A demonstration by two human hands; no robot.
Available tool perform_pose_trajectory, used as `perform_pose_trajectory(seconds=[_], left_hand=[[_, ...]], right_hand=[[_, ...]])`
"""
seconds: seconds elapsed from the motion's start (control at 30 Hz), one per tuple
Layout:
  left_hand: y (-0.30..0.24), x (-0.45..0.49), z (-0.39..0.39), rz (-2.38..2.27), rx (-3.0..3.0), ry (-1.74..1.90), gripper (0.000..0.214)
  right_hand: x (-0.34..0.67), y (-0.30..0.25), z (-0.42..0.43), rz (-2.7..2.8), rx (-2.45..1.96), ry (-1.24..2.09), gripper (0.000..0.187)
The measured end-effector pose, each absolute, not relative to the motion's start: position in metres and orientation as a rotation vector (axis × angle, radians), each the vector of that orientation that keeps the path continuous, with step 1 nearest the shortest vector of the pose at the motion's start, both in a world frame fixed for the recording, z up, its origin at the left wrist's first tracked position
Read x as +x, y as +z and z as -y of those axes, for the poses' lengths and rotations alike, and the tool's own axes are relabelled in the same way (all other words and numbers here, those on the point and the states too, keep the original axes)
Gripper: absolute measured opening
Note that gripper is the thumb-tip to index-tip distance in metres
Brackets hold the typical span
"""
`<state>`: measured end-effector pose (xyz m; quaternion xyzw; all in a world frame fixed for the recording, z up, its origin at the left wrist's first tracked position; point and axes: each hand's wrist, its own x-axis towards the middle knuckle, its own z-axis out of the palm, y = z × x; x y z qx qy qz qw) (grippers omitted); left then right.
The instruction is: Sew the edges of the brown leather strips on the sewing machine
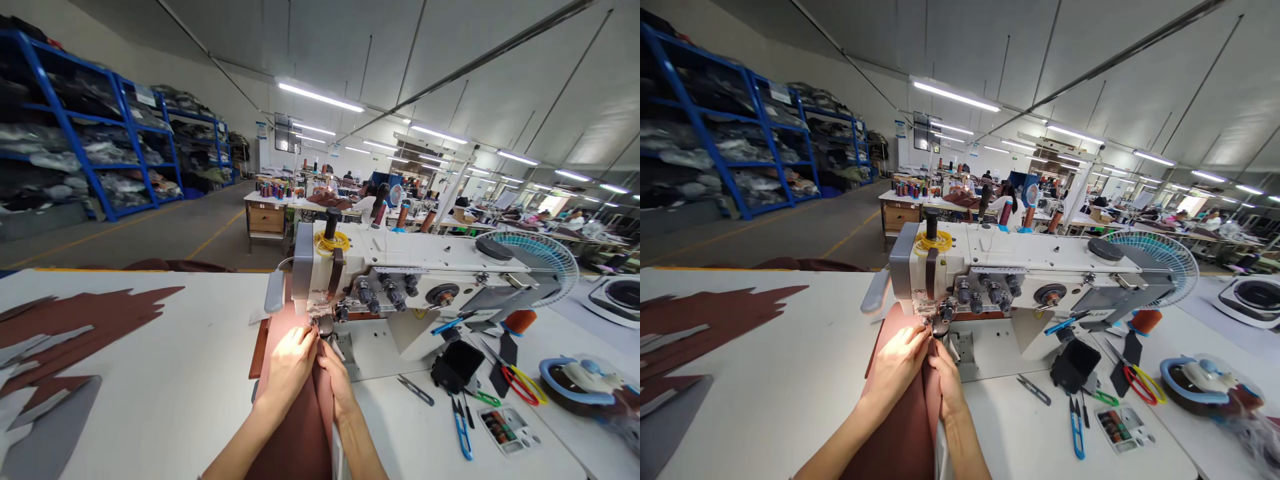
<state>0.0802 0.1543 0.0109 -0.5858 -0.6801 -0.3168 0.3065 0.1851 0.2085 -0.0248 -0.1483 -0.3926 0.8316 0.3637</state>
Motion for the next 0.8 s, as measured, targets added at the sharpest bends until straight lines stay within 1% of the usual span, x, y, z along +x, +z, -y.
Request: perform_pose_trajectory(seconds=[0.3,0.5,0.63,0.8], left_hand=[[0.013,0.079,-0.153,1.857,-1.611,-0.905,0.024],[0.016,0.071,-0.151,1.835,-1.716,-0.891,0.030],[0.013,0.066,-0.148,1.792,-1.778,-0.853,0.031],[0.012,0.065,-0.145,1.769,-1.796,-0.770,0.029]], right_hand=[[0.185,-0.023,-0.208,1.140,-0.387,2.090,0.053],[0.189,-0.016,-0.205,1.213,-0.443,2.031,0.051],[0.193,-0.015,-0.206,1.194,-0.392,2.105,0.049],[0.196,-0.021,-0.211,1.183,-0.334,2.174,0.043]])
